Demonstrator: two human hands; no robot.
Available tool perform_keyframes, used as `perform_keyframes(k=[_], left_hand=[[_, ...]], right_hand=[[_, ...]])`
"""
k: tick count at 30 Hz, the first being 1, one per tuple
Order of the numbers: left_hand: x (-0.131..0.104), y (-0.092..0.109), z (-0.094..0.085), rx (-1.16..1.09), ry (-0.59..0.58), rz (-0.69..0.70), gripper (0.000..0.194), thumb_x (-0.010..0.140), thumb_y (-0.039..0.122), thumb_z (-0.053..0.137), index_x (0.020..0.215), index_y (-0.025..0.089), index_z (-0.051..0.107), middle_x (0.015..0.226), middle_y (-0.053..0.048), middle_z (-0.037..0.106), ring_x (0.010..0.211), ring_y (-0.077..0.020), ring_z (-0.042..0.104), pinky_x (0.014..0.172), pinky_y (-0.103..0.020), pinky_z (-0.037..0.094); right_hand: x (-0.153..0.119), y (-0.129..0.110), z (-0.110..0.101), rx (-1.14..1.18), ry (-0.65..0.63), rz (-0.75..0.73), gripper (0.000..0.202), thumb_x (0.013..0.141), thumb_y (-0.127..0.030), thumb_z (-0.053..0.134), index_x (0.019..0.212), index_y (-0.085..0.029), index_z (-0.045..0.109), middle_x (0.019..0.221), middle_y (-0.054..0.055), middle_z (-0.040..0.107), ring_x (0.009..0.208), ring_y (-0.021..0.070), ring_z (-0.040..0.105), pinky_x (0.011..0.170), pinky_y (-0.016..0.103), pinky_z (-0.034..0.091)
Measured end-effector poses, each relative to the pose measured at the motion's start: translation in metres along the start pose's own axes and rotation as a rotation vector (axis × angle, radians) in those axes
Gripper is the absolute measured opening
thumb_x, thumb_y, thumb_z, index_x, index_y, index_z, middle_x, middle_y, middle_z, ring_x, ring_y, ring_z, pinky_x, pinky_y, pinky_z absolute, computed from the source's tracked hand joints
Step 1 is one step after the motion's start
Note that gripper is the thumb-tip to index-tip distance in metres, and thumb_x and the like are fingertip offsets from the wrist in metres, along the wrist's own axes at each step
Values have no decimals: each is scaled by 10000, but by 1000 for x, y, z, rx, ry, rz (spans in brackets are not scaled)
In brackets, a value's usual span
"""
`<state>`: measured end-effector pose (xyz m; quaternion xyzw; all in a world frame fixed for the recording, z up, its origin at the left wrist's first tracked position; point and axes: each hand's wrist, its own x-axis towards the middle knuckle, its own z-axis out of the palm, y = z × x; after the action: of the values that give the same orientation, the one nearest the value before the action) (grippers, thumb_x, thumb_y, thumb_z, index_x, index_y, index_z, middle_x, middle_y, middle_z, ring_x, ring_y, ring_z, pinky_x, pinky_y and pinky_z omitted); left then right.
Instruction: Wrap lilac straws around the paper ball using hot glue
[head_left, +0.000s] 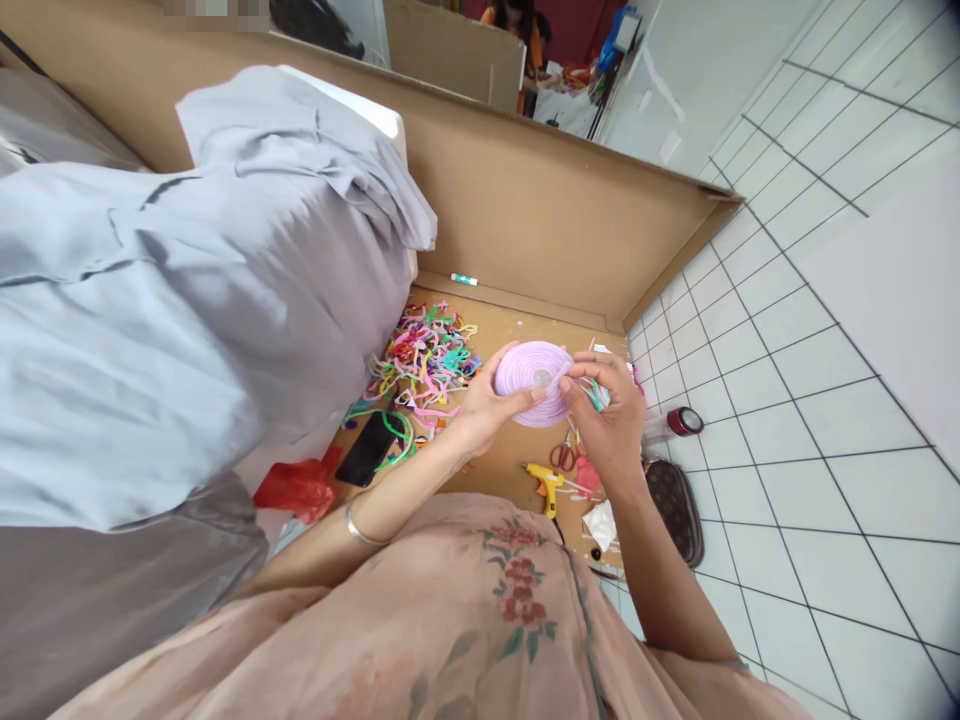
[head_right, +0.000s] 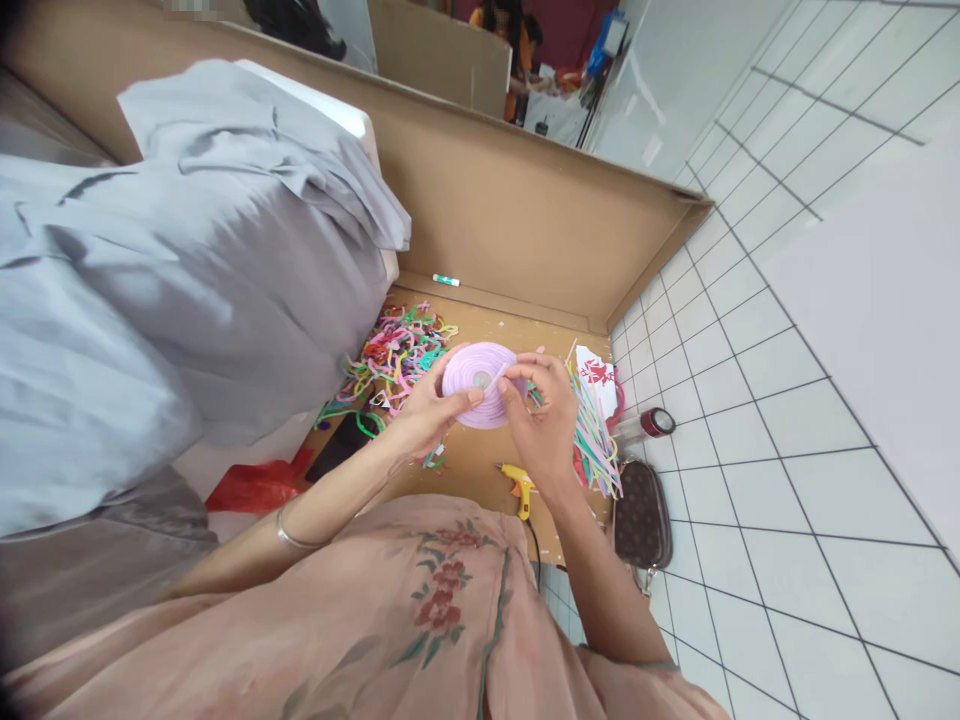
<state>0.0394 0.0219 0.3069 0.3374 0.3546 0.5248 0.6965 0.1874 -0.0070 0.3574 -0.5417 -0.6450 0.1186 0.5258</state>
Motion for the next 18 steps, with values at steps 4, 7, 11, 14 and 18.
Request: perform_keyframes(k=[4, 7, 11, 14, 18], left_hand=[[-1, 2, 0, -23, 11, -17, 966, 521, 323, 945, 1389, 191, 541, 1344, -122, 639, 1235, -287, 608, 1076, -411, 489], [-2, 5, 2, -38, 0, -27, 938, 526, 326, 942, 1370, 192, 554, 1270, -105, 666, 1161, -260, 632, 1026, -374, 506], [-5, 8, 3, -31, -9, -40, 925, 523, 319, 939, 1356, 198, 557, 1232, -90, 674, 1106, -234, 630, 990, -344, 499], [-6, 7, 3, -18, 1, -22, 915, 513, 317, 940, 1341, 203, 568, 1246, -86, 668, 1122, -237, 621, 1003, -343, 487], [-6, 6, 1, -2, 4, -8, 909, 510, 331, 936, 1334, 205, 573, 1236, -85, 666, 1133, -243, 616, 1014, -355, 479]], right_hand=[[-2, 0, 0, -16, -10, -30, 44, 857, -267, 684, 856, -244, 721, 979, 39, 717, 983, 216, 672, 933, 428, 530], [-4, 0, 0, -32, -6, -29, 67, 870, -307, 689, 869, -248, 722, 997, 46, 717, 994, 220, 674, 930, 435, 538], [-3, 0, 0, -21, 3, -33, 58, 863, -301, 704, 855, -249, 727, 987, 44, 722, 978, 214, 682, 924, 429, 548], [-3, 0, 1, -31, 10, -15, 69, 862, -310, 698, 842, -251, 727, 975, 44, 726, 978, 214, 685, 924, 430, 551], [-3, -1, 2, -4, 7, 7, 64, 851, -307, 706, 834, -249, 726, 971, 44, 726, 983, 213, 684, 928, 427, 547]])
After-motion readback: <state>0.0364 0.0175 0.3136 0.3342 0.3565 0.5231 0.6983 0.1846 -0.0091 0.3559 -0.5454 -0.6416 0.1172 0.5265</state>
